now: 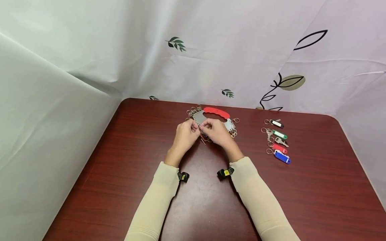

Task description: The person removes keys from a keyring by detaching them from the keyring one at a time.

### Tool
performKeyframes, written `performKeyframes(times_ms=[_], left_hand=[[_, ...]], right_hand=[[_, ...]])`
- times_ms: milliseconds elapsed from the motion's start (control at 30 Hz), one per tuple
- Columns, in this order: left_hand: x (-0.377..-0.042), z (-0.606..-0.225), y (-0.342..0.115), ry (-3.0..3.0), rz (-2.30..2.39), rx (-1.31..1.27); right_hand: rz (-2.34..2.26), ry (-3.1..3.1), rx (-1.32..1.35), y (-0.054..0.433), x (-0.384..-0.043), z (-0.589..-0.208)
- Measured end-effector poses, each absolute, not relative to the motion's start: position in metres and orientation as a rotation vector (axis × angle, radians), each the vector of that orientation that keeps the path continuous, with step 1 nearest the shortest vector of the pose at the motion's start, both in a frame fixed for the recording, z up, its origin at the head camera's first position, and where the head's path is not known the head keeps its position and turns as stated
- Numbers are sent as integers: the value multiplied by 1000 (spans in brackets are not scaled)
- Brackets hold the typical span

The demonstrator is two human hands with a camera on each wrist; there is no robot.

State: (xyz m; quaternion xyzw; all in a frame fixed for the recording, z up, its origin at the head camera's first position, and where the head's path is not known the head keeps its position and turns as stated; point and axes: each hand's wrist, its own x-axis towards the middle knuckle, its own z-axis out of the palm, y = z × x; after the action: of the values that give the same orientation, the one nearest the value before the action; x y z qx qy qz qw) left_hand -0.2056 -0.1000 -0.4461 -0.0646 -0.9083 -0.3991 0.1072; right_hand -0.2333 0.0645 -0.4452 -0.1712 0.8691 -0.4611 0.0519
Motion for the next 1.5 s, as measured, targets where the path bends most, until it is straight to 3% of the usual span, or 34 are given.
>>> performKeyframes(times_ms=[1067, 1500], left_hand=[[-207, -446, -99, -2576, -1315, -130], [-208, -446, -100, -2606, -1244, -347]], right_hand=[[-1240, 2875, -677, 59, -233, -443], [-1138, 2895, -742, 64, -233, -441]])
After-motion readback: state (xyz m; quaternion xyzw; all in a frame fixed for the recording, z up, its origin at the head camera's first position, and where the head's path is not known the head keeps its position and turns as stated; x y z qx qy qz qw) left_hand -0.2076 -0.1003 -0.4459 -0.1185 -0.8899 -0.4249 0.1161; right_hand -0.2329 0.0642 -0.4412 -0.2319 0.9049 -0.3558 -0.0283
